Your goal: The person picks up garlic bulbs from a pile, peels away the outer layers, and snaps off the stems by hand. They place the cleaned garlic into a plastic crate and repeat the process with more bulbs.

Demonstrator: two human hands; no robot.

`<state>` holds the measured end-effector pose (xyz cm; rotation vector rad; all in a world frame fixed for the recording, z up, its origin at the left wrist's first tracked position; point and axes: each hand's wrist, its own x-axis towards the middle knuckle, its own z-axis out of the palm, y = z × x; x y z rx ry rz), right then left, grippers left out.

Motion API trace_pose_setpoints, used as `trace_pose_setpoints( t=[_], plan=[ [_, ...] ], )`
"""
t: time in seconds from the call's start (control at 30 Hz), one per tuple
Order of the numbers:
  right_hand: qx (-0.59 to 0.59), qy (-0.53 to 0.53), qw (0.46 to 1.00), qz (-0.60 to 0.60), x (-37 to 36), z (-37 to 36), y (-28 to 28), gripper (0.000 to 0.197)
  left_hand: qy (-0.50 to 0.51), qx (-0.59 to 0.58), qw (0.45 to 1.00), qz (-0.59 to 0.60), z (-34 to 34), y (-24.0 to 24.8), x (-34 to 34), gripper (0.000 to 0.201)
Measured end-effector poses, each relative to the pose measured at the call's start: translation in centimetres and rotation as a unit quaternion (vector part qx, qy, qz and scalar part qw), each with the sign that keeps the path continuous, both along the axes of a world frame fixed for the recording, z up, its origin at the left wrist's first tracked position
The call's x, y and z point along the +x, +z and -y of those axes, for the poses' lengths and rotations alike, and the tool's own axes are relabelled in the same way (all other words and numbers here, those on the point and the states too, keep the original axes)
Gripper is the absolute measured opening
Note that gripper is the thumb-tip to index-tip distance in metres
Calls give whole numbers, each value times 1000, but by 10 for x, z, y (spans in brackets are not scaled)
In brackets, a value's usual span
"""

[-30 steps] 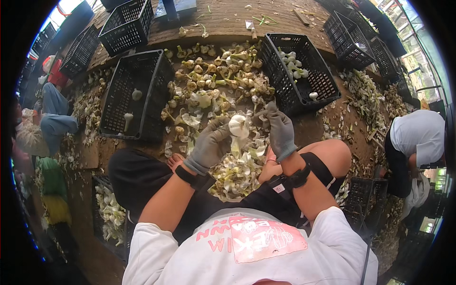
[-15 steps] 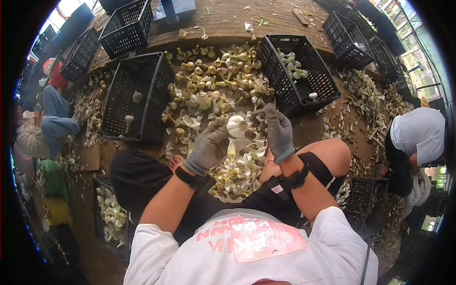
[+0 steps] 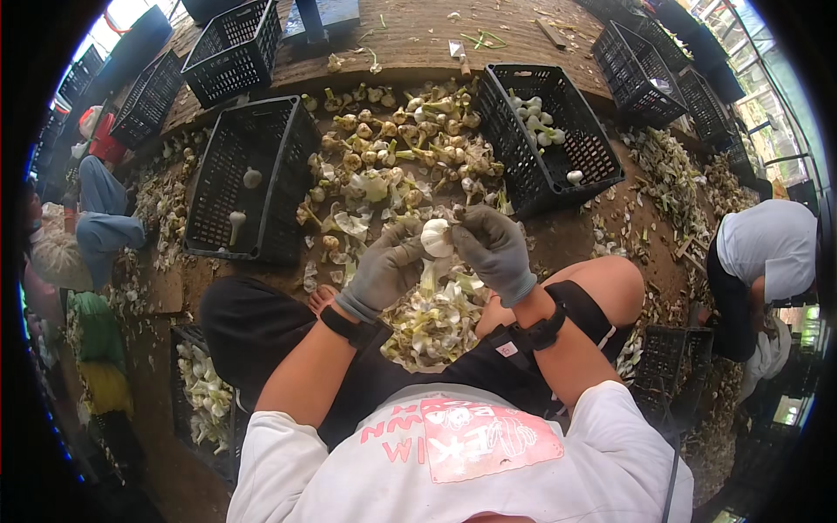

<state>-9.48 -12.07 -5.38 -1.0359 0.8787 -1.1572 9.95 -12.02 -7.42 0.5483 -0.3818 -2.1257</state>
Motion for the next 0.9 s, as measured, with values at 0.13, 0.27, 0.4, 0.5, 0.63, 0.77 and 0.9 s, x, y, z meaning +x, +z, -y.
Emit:
trace_pose_setpoints(
  t=[0.13,0.27,0.4,0.5,0.63,0.77,0.9],
  plan=[
    [12,-26,1000,-4,-1,6,-11,25,-11,-16,1000,-2,1,12,-2,36],
    [4,-41,999,14,19,-5,2,32,-10,1,993,120,2,-1,-6,36],
    [130,-102,986,-37,-11,8,-24,43,11,-88,955,282,-11,-4,-24,31],
    [222,-167,955,106,-65,60,-2,16,-138,-234,859,434,-21,-47,-22,33],
    [141,-156,967,143,-139,130,26,33,-275,-372,715,524,-36,-33,-26,43],
    [293,-253,922,4,-149,178,-73,33,-406,-517,504,560,-54,-38,-24,54],
    [255,31,922,-291,-55,182,-160,39,-561,-407,477,540,-31,-19,-24,57]
  ],
)
